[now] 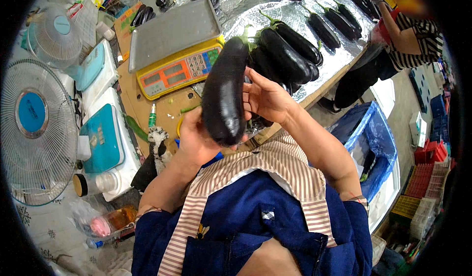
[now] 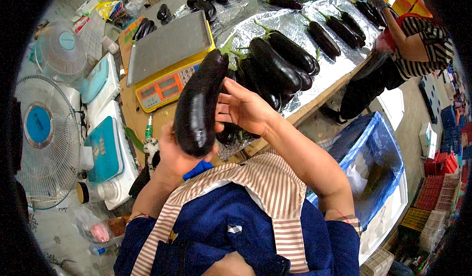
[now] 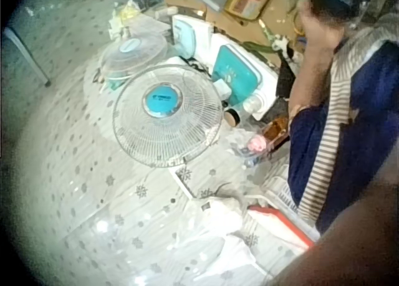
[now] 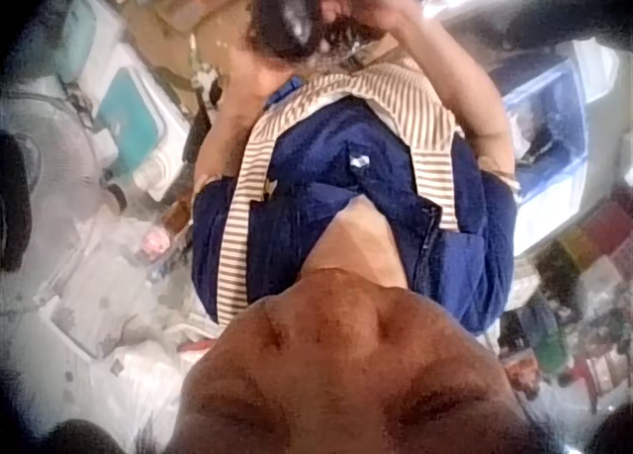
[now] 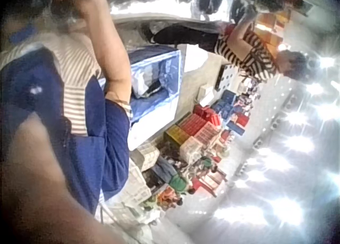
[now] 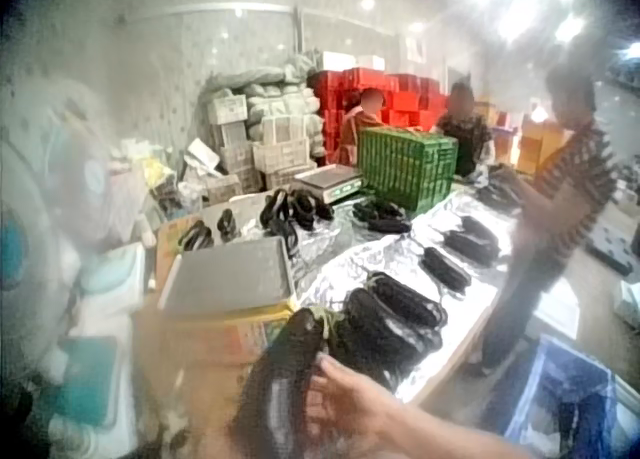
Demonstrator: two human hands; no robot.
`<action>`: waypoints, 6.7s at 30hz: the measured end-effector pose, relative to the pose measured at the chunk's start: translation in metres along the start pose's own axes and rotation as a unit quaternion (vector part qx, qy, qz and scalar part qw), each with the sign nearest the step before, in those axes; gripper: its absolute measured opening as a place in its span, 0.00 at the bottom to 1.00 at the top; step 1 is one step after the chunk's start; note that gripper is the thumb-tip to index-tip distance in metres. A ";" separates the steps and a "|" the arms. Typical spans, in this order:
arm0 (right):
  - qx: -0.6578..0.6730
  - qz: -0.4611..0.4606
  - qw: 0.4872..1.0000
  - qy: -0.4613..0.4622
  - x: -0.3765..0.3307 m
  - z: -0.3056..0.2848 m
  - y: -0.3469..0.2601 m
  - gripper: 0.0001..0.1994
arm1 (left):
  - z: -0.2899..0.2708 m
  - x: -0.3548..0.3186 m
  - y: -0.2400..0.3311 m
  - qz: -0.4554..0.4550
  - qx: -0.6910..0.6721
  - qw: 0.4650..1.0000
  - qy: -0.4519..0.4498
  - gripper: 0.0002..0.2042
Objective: The person picks up eggplants from a blue crate, trims the green stems using scissors, and places the trimmed eggplants onto a table covered with aluminum foil. The person repeats this process for multiple eggplants, handling them one at a time.
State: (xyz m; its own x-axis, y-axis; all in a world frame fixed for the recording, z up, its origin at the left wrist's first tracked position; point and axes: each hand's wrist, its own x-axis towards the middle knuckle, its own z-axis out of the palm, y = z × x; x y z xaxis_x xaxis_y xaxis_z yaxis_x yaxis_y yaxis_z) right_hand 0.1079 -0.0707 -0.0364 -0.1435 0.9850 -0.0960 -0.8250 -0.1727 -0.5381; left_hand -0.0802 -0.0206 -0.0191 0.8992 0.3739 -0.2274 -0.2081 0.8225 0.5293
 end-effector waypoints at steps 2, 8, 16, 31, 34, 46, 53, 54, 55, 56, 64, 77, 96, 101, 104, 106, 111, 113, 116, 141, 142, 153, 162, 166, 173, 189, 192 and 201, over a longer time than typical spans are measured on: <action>-0.023 -0.036 0.999 0.003 0.005 -0.002 0.002 0.21 | -0.016 0.005 0.000 0.016 -0.063 0.982 -0.178 0.34; -0.010 -0.048 0.997 -0.055 0.003 -0.004 0.015 0.26 | -0.038 0.006 -0.015 0.016 -0.057 0.972 -0.226 0.43; 0.004 -0.099 0.993 -0.061 0.001 -0.001 0.013 0.33 | -0.023 0.005 -0.013 -0.058 -0.025 0.982 -0.180 0.40; 0.041 -0.015 0.990 0.134 -0.017 -0.011 0.001 0.24 | -0.126 -0.021 0.013 0.105 0.866 0.447 0.196 0.21; 0.055 -0.013 0.985 0.163 -0.016 -0.008 0.002 0.24 | -0.141 -0.026 0.010 0.071 0.878 0.427 0.203 0.22; -0.175 -0.049 0.976 0.118 -0.032 -0.026 -0.019 0.27 | -0.155 -0.011 0.009 -0.009 0.704 0.667 0.244 0.31; -0.364 -0.027 0.906 0.214 -0.058 -0.033 -0.009 0.30 | -0.097 -0.038 0.020 0.071 0.611 0.776 0.140 0.24; -0.398 -0.022 0.890 0.222 -0.059 -0.034 -0.006 0.30 | -0.091 -0.038 0.019 0.083 0.687 0.710 0.134 0.23; -0.405 -0.020 0.887 0.222 -0.059 -0.032 -0.003 0.30 | -0.082 -0.036 0.014 0.150 0.696 0.693 0.116 0.20; -0.421 -0.019 0.879 0.224 -0.059 -0.032 -0.001 0.30 | -0.076 -0.034 0.010 0.124 0.708 0.684 0.125 0.21; -0.518 -0.035 0.835 0.181 -0.056 -0.028 0.007 0.27 | -0.063 -0.018 0.005 0.113 0.768 0.629 0.041 0.31; -0.651 -0.014 0.738 0.180 -0.063 -0.020 0.007 0.30 | -0.069 -0.008 -0.012 0.105 0.724 0.681 -0.011 0.17; -0.785 -0.020 0.605 0.132 -0.047 -0.014 0.008 0.31 | -0.096 -0.013 -0.019 0.084 0.616 0.782 -0.049 0.16; -0.794 -0.005 0.594 0.130 -0.042 -0.018 0.010 0.31 | -0.077 -0.021 -0.019 0.015 0.653 0.757 0.037 0.09; -0.812 0.029 0.569 0.127 -0.037 -0.014 0.008 0.30 | -0.073 -0.024 -0.020 -0.007 0.628 0.776 0.058 0.08; -0.812 0.063 0.568 0.120 -0.035 -0.010 0.005 0.32 | -0.083 -0.028 -0.027 0.014 0.624 0.780 0.050 0.09; -0.808 0.082 0.575 0.098 -0.037 -0.007 0.005 0.33 | -0.096 -0.037 -0.038 0.078 0.657 0.750 0.015 0.13; -0.811 0.063 0.574 0.093 -0.038 -0.007 0.008 0.33 | -0.098 -0.040 -0.042 0.083 0.640 0.763 0.024 0.13; -0.794 0.084 0.594 0.093 -0.036 0.000 0.005 0.33 | -0.099 -0.040 -0.045 0.101 0.634 0.765 0.034 0.14; -0.713 0.138 0.685 0.048 -0.033 -0.007 -0.016 0.33 | -0.088 -0.034 -0.027 0.181 0.716 0.674 0.022 0.16; -0.762 0.115 0.635 0.052 -0.033 -0.003 -0.019 0.33 | -0.088 -0.033 -0.025 0.160 0.712 0.683 0.026 0.16; -0.800 0.128 0.585 0.038 -0.040 -0.004 -0.016 0.35 | -0.077 -0.037 -0.024 0.068 0.656 0.752 0.007 0.14; -0.805 0.091 0.575 0.110 -0.035 -0.007 -0.009 0.37 | -0.135 -0.034 -0.036 0.121 0.724 0.669 0.114 0.14; -0.650 0.034 0.749 0.124 -0.037 -0.003 -0.039 0.28 | -0.125 -0.048 -0.010 -0.037 0.835 0.506 0.212 0.21; -0.405 -0.095 0.893 0.170 -0.033 0.024 -0.066 0.26 | -0.092 -0.030 0.033 0.055 0.864 0.485 0.124 0.23; -0.306 -0.203 0.906 0.211 -0.011 0.005 -0.076 0.34 | 0.014 0.108 0.009 -0.032 0.221 0.973 -0.053 0.24; -0.322 -0.262 0.869 0.270 -0.027 -0.021 -0.082 0.36 | 0.024 0.160 0.049 -0.058 0.204 0.977 0.016 0.21; -0.211 -0.321 0.743 0.548 -0.161 -0.095 -0.100 0.13 | -0.052 0.390 0.173 -0.020 0.296 0.922 0.248 0.19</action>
State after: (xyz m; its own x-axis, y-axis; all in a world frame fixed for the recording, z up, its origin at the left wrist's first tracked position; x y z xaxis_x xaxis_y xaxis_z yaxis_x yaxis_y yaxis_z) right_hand 0.2652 -0.2119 -0.0462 0.9279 0.3107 -0.2062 -0.2531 0.1187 -0.9601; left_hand 0.2149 0.2898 -0.0585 0.5846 0.6194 -0.5240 0.1996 0.5162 0.8329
